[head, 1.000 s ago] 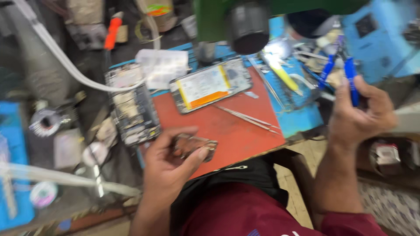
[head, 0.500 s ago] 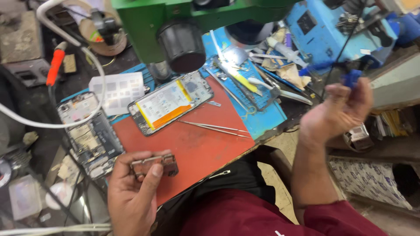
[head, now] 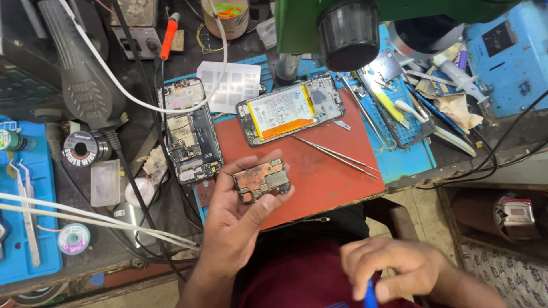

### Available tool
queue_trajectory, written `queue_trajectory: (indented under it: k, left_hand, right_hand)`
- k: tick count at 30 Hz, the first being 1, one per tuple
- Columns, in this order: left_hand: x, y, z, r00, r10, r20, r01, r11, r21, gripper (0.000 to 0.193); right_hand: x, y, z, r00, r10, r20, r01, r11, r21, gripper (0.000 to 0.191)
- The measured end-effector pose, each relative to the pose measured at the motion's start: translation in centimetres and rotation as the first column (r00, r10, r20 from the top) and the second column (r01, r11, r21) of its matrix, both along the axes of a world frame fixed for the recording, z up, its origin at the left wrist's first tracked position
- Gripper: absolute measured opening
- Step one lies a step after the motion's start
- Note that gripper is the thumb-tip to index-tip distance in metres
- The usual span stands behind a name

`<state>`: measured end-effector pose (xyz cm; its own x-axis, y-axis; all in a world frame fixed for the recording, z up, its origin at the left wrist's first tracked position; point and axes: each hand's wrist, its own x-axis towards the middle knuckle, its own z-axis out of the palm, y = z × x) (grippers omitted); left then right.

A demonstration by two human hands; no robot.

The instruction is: The person uses tweezers to manipulate small components on a circuit board and then uses wire cutters to trim wires or connectors. The work is performed on a cluttered workbench with disassembled phone parts visible.

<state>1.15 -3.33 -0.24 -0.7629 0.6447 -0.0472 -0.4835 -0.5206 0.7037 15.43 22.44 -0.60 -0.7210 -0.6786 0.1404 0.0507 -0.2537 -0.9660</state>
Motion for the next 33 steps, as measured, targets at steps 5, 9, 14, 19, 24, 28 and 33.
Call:
queue_trajectory:
  k: [5,9,14,19,24,28,33]
  left_hand:
    - [0.9,-0.4,0.3,0.984,-0.073,0.160,0.034,0.970,0.239,0.049]
    - [1.2,-0.3,0.3,0.934,-0.148,0.324,-0.030,0.875,0.484,0.044]
    - [1.9,-0.3,-0.1,0.902,-0.144,0.406,-0.082,0.869,0.488,0.048]
    - [2.0,0.0,-0.2,0.921,-0.138,0.364,-0.047,0.889,0.456,0.050]
    - [1.6,0.6,-0.3,0.972,-0.065,0.227,-0.021,0.935,0.355,0.065]
    - [1.6,0.9,-0.8,0.984,-0.036,0.175,-0.017,0.956,0.291,0.074]
    - [1.5,1.5,-1.5,0.989,-0.038,0.140,-0.004,0.957,0.291,0.076]
  right_hand:
    - [0.5,-1.3,1.9,0.972,0.225,-0.068,-0.199,0.942,0.271,0.060]
    - [0.5,-1.8,-0.9,0.931,0.364,-0.040,-0.349,0.915,0.203,0.074]
    - [0.4,-0.3,-2.2,0.916,0.362,-0.175,-0.334,0.927,0.173,0.081]
    - [0.3,0.5,-0.9,0.940,0.342,0.003,-0.330,0.904,0.273,0.061]
    - [0.6,-0.4,0.2,0.981,-0.072,0.182,0.043,0.987,0.155,0.052]
    - [-0.4,-0.6,1.9,0.876,-0.386,-0.290,0.454,0.862,0.224,0.046]
    - [-2.3,-2.9,3.6,0.677,-0.533,-0.508,0.729,0.391,0.561,0.050]
